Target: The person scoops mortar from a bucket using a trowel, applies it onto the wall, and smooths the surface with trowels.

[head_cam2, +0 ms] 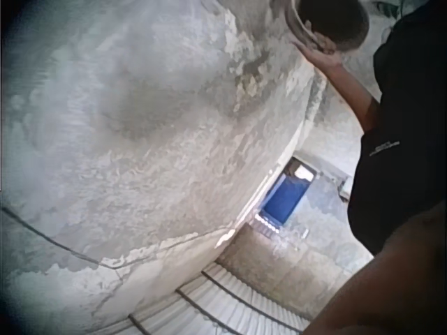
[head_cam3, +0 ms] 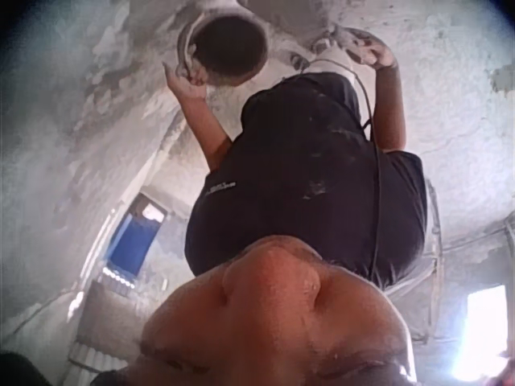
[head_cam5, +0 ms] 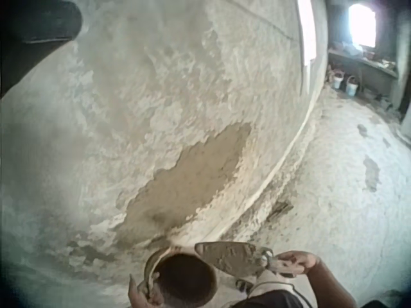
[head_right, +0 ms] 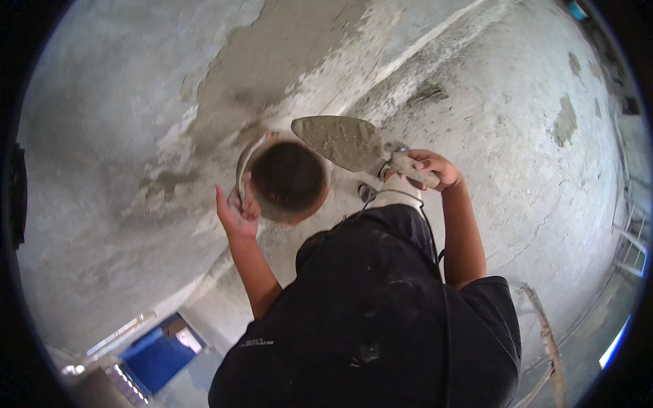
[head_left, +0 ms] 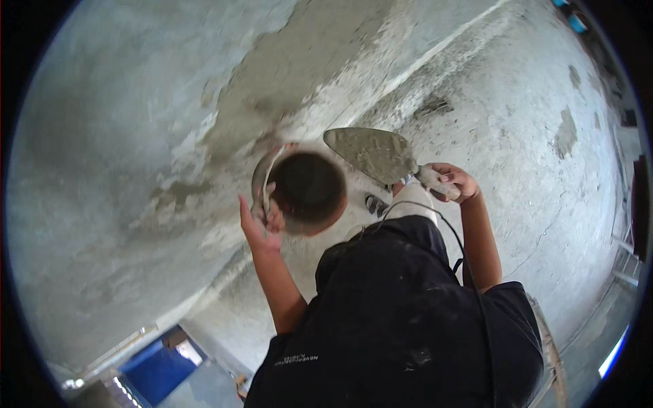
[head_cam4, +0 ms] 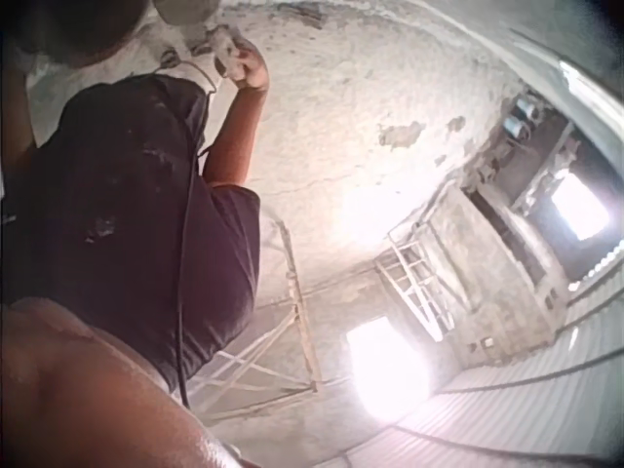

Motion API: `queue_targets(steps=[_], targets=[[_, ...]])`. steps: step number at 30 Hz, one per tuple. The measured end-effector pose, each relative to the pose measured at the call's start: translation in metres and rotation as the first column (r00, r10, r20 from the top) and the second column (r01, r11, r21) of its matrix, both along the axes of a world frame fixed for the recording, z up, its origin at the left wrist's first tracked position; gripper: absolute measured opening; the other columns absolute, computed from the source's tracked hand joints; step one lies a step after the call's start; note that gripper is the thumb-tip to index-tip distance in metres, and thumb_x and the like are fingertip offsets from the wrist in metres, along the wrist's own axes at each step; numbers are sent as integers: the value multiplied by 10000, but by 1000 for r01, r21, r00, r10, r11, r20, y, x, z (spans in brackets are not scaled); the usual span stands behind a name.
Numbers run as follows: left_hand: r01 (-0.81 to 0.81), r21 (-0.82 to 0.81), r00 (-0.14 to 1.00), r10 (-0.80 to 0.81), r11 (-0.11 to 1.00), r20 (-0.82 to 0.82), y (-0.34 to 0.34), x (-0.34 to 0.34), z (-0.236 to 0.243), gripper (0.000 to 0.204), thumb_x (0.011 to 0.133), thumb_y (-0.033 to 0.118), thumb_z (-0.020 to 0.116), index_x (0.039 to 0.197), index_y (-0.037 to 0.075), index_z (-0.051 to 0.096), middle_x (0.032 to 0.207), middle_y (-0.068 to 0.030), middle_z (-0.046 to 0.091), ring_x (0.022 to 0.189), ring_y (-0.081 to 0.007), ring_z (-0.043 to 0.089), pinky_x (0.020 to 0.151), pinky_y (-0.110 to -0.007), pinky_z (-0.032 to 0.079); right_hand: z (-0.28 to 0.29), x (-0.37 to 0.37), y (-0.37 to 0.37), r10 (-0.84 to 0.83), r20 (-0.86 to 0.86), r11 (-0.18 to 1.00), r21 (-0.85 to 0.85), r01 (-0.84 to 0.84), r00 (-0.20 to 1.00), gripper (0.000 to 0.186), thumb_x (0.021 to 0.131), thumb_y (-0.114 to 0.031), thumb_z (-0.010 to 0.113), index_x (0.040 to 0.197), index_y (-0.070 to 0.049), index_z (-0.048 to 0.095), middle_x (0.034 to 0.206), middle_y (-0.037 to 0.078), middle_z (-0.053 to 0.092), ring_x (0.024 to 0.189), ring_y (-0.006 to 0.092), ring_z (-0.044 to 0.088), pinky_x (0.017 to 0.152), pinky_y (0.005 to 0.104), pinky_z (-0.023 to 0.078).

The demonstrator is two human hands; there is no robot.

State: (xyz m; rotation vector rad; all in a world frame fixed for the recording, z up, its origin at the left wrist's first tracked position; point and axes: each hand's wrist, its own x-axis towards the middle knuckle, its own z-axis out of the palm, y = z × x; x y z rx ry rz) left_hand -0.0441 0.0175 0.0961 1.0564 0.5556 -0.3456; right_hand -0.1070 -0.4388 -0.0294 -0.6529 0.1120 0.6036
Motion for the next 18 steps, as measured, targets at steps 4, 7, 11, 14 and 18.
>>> queue_targets(steps=[4,7,11,14,18], targets=[[-32,120,992,46,992,-116,5,3,-16,716,990,682,419,1270,55,619,554,29,336,422,-86,259,416,-258,202,8,19,17,-129,5,986,-105,129,992,677,828,-210,671,1403,59,437,1035,130,610,623,161,606,537,248,505],[-66,197,971,108,978,-212,14,3,-31,686,991,668,432,1237,61,634,554,29,358,417,-94,276,408,-260,221,-8,46,40,-239,40,953,-179,243,970,764,816,9,640,1499,-39,300,1068,112,608,737,171,625,575,300,535],[-182,353,913,291,918,-287,21,-4,-63,652,989,659,439,1213,83,646,531,32,354,408,-106,264,401,-267,209,-52,99,77,-351,56,873,-342,349,935,612,820,20,611,1394,-50,410,990,77,616,705,162,614,555,301,521],[-191,255,912,267,948,-311,28,-12,-77,615,978,657,465,1189,105,636,509,31,340,391,-104,255,389,-268,206,-78,144,112,-513,23,764,-442,469,858,562,822,-36,627,1349,-41,435,838,77,597,606,164,588,533,322,504],[-237,357,861,366,903,-354,31,-21,-87,620,967,663,488,1240,116,595,495,37,318,382,-92,250,386,-266,197,-97,194,152,-657,126,646,-415,641,744,555,804,-48,622,1326,-32,432,862,123,601,647,211,620,581,365,524]])
